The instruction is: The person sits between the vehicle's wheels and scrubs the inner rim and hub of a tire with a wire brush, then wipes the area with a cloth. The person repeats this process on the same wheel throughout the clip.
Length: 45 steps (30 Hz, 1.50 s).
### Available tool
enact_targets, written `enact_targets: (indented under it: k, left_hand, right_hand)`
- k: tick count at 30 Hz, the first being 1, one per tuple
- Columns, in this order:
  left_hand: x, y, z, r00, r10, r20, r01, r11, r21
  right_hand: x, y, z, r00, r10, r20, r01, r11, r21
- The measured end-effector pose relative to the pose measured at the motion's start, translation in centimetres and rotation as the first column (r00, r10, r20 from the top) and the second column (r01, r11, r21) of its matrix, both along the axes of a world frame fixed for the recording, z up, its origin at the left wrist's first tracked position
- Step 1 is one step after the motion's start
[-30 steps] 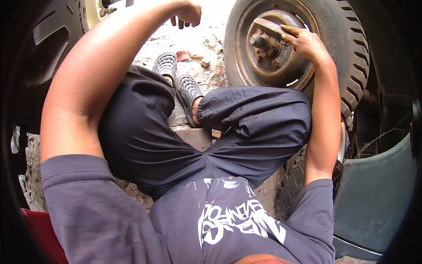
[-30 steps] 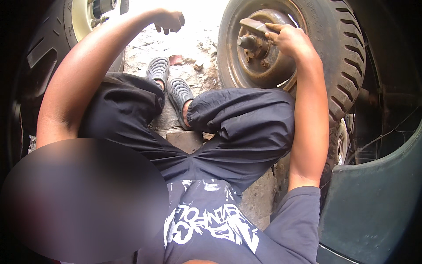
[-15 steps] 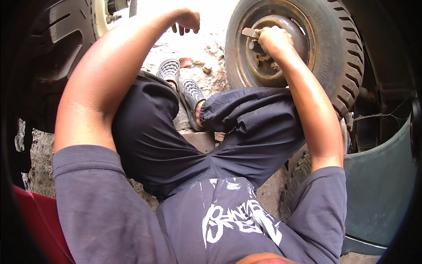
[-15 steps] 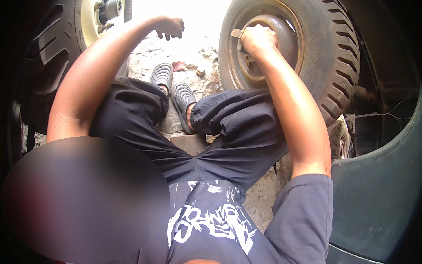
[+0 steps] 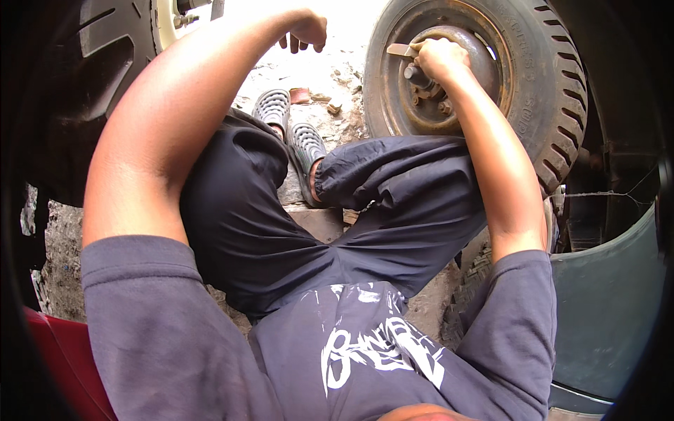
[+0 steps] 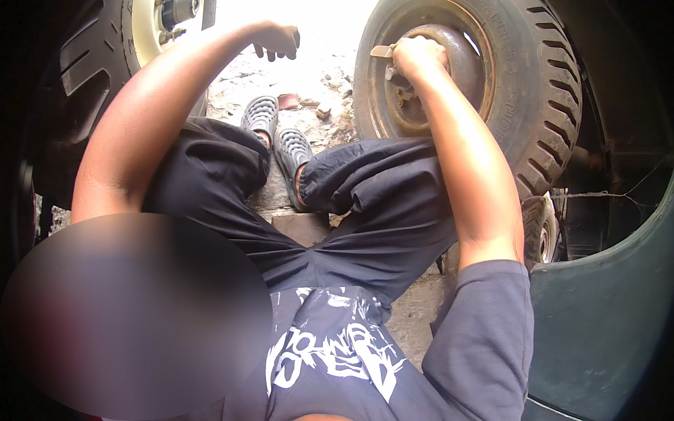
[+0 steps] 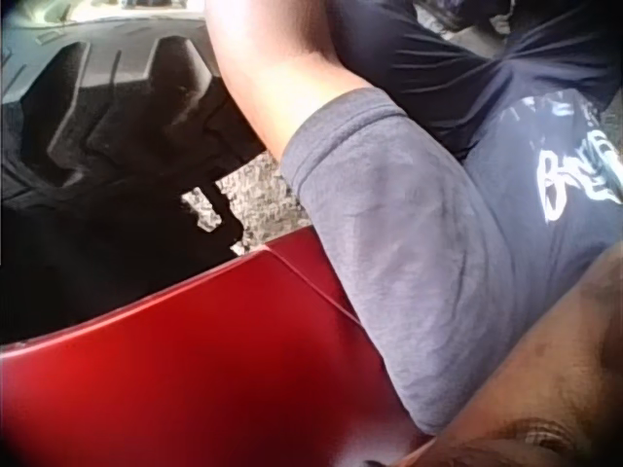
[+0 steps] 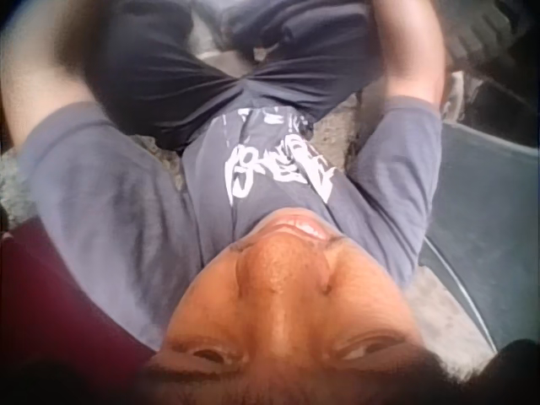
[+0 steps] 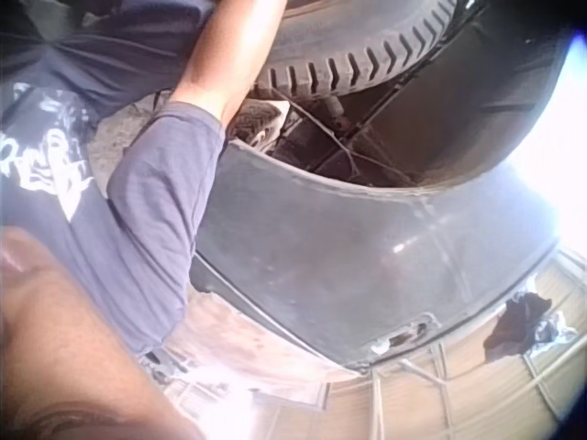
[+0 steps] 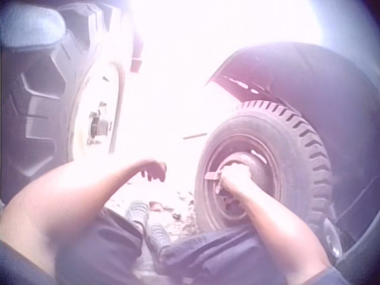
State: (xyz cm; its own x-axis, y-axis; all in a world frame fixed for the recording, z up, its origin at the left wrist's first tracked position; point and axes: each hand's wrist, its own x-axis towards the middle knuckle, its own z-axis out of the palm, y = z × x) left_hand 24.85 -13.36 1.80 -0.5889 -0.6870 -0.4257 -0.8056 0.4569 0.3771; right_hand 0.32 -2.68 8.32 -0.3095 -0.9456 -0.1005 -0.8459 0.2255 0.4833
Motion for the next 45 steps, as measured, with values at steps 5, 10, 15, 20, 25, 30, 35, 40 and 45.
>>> enact_targets:
  k: [5,10,15,20,25,30,35,40,45]
  left_hand:
    - [1.9,-2.9,-3.6,0.999,0.044,-0.026,-0.044,0.999,0.032]
    - [0.4,-3.0,-3.0,1.0,-0.026,-0.012,0.027,0.995,0.094]
    - [0.4,-2.3,-2.5,0.998,0.013,-0.066,-0.009,0.997,0.072]
    - [1.0,-4.2,-3.6,0.999,0.048,-0.024,-0.047,0.996,0.073]
    - [1.6,-3.3,-3.3,0.999,0.046,-0.009,-0.045,0.996,0.078]
    - [1.6,-3.0,-2.8,1.0,0.026,-0.007,-0.026,0.998,0.059]
    - [0.8,0.4,0.5,0.999,0.043,0.029,-0.043,0.999,-0.013]
    - [2.2,0.1,0.1,0.997,0.038,0.071,-0.04,0.999,0.028]
    - [1.2,0.2,0.3,0.999,0.048,0.025,-0.048,0.999,-0.003]
  right_hand:
    - [1.8,2.7,3.1,0.992,-0.052,0.112,0.051,0.999,0.013]
    - [-0.7,2.8,3.3,0.989,-0.041,0.145,0.042,0.999,-0.003]
    - [0.3,-1.5,-2.2,0.996,-0.008,-0.091,0.016,0.996,0.082]
    - [-1.7,-0.8,0.8,0.987,-0.023,0.16,0.013,0.998,0.059]
    - [-2.2,2.2,3.2,0.962,-0.083,0.258,0.074,0.996,0.045]
    - [-1.6,-0.9,-0.5,0.989,-0.061,0.136,0.065,0.998,-0.025]
    - [1.0,-1.0,-2.7,0.999,0.002,-0.047,-0.002,1.0,0.007]
    - [1.0,0.4,1.0,0.97,-0.107,0.218,0.127,0.989,-0.081]
    - [-1.9,-0.3,1.5,0.974,-0.111,0.197,0.112,0.994,0.008]
